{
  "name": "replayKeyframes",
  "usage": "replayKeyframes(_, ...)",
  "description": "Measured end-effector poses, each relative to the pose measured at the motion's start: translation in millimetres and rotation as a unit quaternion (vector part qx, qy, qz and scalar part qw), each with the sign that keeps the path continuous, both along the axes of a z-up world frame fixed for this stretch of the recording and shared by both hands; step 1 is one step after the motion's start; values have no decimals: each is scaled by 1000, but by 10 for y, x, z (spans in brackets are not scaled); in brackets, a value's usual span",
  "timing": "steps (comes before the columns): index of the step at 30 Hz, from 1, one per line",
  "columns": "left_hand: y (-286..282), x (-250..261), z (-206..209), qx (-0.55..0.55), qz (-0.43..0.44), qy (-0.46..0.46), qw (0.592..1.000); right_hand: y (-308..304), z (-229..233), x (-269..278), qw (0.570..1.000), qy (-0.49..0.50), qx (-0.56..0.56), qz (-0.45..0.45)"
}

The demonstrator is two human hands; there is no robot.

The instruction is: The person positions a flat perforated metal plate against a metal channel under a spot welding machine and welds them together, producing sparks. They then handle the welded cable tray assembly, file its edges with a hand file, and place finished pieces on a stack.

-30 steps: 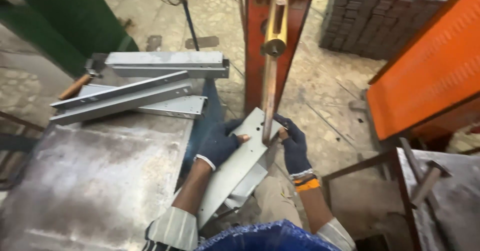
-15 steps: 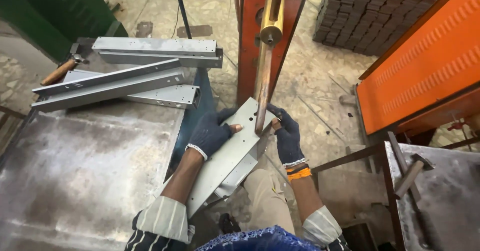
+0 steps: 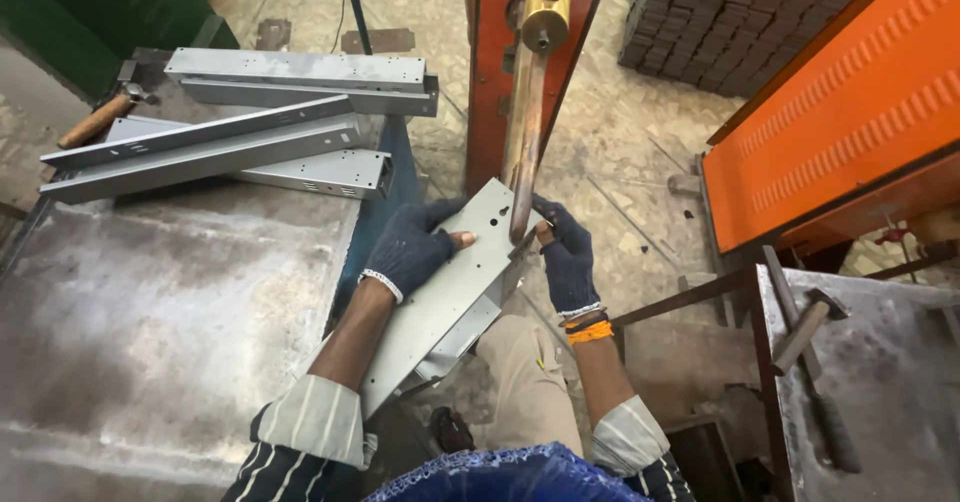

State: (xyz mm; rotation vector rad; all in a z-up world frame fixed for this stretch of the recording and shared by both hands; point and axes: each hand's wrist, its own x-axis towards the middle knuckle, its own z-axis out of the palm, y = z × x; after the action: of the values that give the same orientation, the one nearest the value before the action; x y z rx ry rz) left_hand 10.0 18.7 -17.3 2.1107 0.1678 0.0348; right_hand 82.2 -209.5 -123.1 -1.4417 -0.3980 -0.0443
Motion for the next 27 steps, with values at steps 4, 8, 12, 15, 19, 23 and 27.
replayKeyframes(4, 24, 27, -97, -37, -15, -37, 999, 25, 8, -9, 1000, 3, 19, 12)
replayKeyframes(8, 13, 26, -38, 0, -7, 2, 1000, 54, -6, -19, 1000, -13, 23, 5)
replayKeyframes(12, -7, -1, 38, 0, -5, 6, 1000, 76, 82, -78, 1000, -6, -6, -11)
replayKeyframes(15, 22, 12, -65, -14, -18, -34, 999, 96, 102, -115, 999, 34, 20, -6)
replayKeyframes(19, 6, 9, -20, 5, -17, -30, 999, 124, 9, -80, 999, 33, 19, -28)
replayKeyframes(23, -2, -9, 15, -12, -16, -3, 1000, 99, 44, -108, 997, 57, 49, -4)
replayKeyframes(27, 26, 35, -60, -4, -20, -14, 1000, 51, 178, -126, 998, 65, 3, 2)
